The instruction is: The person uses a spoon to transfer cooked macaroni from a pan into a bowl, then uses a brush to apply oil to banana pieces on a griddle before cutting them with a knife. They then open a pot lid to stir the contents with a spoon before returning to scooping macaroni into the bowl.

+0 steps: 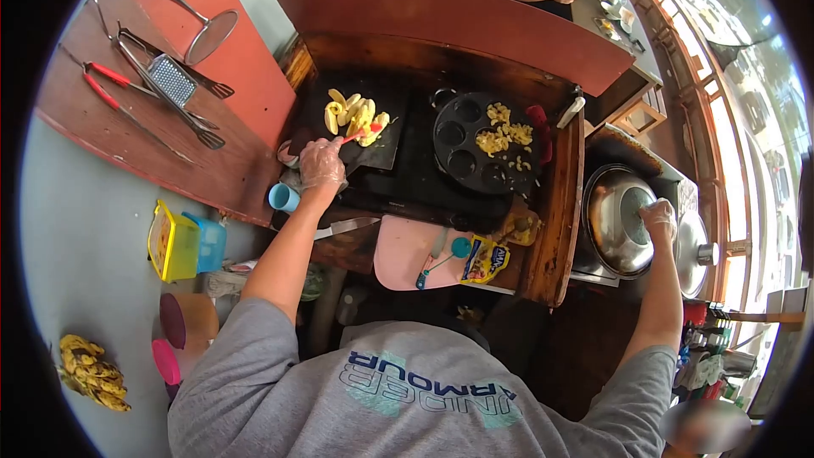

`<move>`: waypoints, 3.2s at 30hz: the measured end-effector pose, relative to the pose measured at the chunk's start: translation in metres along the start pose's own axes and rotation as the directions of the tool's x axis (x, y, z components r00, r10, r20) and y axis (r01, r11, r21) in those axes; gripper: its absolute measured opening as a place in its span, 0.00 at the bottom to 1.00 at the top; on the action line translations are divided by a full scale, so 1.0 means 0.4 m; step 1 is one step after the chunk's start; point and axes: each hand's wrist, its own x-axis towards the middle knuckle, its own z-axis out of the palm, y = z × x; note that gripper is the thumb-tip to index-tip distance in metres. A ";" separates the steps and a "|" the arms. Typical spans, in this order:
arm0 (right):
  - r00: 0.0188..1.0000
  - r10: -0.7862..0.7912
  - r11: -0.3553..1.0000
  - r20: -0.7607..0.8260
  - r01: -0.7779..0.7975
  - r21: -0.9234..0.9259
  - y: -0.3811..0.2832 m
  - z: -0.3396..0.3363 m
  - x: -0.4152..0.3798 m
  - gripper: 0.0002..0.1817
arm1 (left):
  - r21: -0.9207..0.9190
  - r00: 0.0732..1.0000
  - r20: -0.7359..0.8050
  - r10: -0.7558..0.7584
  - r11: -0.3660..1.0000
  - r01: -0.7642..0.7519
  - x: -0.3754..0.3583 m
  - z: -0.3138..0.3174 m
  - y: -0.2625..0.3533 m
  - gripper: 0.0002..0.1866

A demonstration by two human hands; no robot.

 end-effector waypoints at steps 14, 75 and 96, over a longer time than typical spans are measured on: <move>1.000 -0.009 1.000 -0.010 0.009 -0.012 -0.001 -0.024 -0.076 0.29 | 0.106 0.995 0.004 -0.097 0.990 0.096 0.082 -0.005 -0.042 0.16; 0.904 -0.142 0.934 -0.403 0.257 0.249 -0.363 0.053 -0.612 0.17 | -0.169 0.994 0.100 0.050 0.985 -0.033 0.059 0.101 -0.177 0.10; 0.940 0.042 0.950 -0.340 0.068 0.304 -0.410 0.056 -0.604 0.20 | -0.328 0.994 0.090 -0.067 0.940 0.093 0.227 0.077 -0.231 0.07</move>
